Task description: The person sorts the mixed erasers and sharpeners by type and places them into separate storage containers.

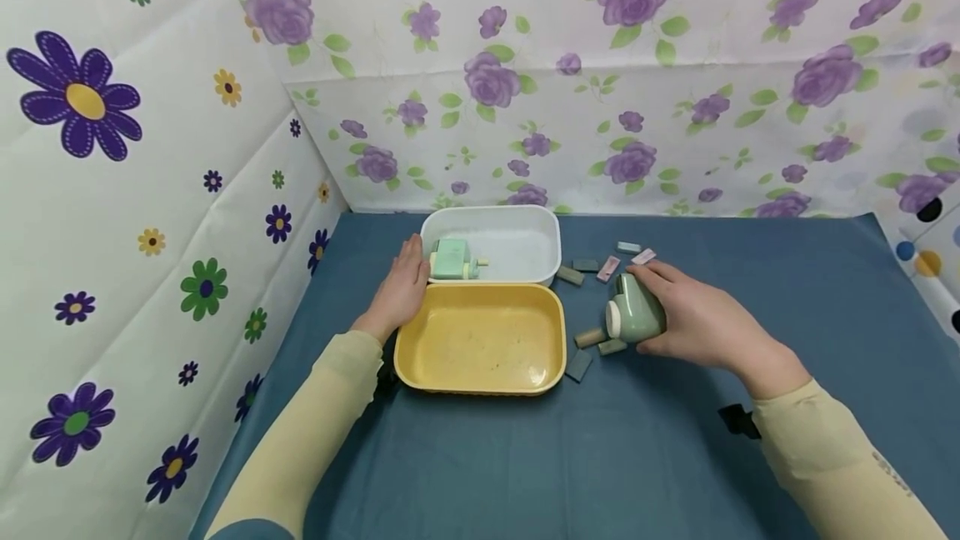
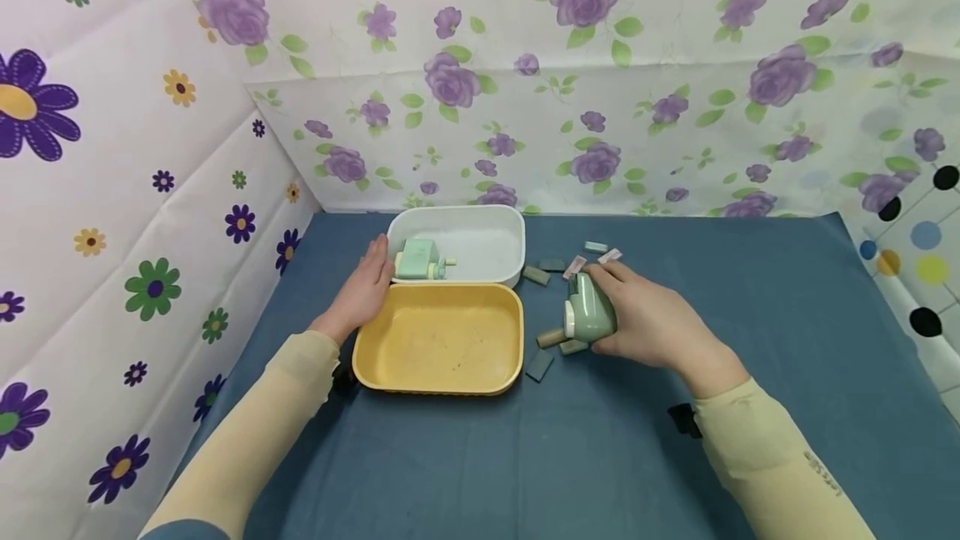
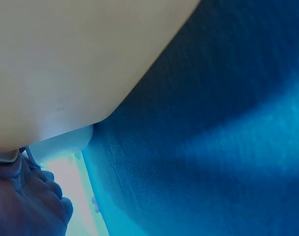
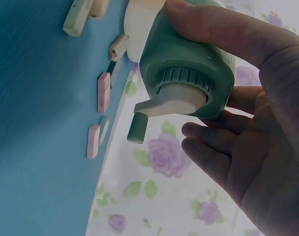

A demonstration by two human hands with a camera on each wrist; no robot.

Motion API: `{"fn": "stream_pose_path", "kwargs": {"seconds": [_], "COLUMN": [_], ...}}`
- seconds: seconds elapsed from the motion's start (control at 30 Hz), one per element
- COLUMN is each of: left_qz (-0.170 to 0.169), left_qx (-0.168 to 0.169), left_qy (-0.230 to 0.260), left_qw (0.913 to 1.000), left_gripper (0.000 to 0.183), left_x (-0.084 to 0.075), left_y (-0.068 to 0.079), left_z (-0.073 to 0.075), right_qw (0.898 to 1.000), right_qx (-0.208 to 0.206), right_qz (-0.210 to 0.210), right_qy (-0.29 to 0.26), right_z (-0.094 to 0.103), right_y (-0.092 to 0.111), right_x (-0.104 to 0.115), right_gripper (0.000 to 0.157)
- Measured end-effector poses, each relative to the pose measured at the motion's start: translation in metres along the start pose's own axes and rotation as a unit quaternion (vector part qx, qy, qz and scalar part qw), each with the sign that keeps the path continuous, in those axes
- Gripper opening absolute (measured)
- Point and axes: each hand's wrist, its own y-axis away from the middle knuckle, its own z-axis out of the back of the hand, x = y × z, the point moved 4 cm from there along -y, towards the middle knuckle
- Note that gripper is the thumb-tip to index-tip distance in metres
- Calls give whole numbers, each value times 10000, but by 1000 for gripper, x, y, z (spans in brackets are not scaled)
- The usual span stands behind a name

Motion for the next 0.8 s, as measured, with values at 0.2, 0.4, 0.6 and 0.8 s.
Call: {"fn": "stream_pose_path", "kwargs": {"seconds": [0.2, 0.4, 0.6, 0.8], "left_qz": [-19, 11, 32, 4], "left_qx": [-96, -57, -59, -29], "left_qy": [7, -27, -20, -34], "left_qw": [10000, 10000, 10000, 10000], "left_gripper": [64, 64, 64, 64], "left_x": [-1, 0, 0, -2], "left_y": [0, -1, 0, 0], "left_z": [0, -2, -2, 0], "right_qw": [9999, 9999, 9999, 9998], "right_qx": [-20, -10, 38, 13], "right_qz": [127, 107, 126, 174], "right_qy": [-56, -84, -78, -39], "right_z": [1, 2, 3, 8], "right_y": [-5, -8, -15, -27], "right_x": [7, 10, 13, 21], "right_gripper": [109, 110, 110, 109]}}
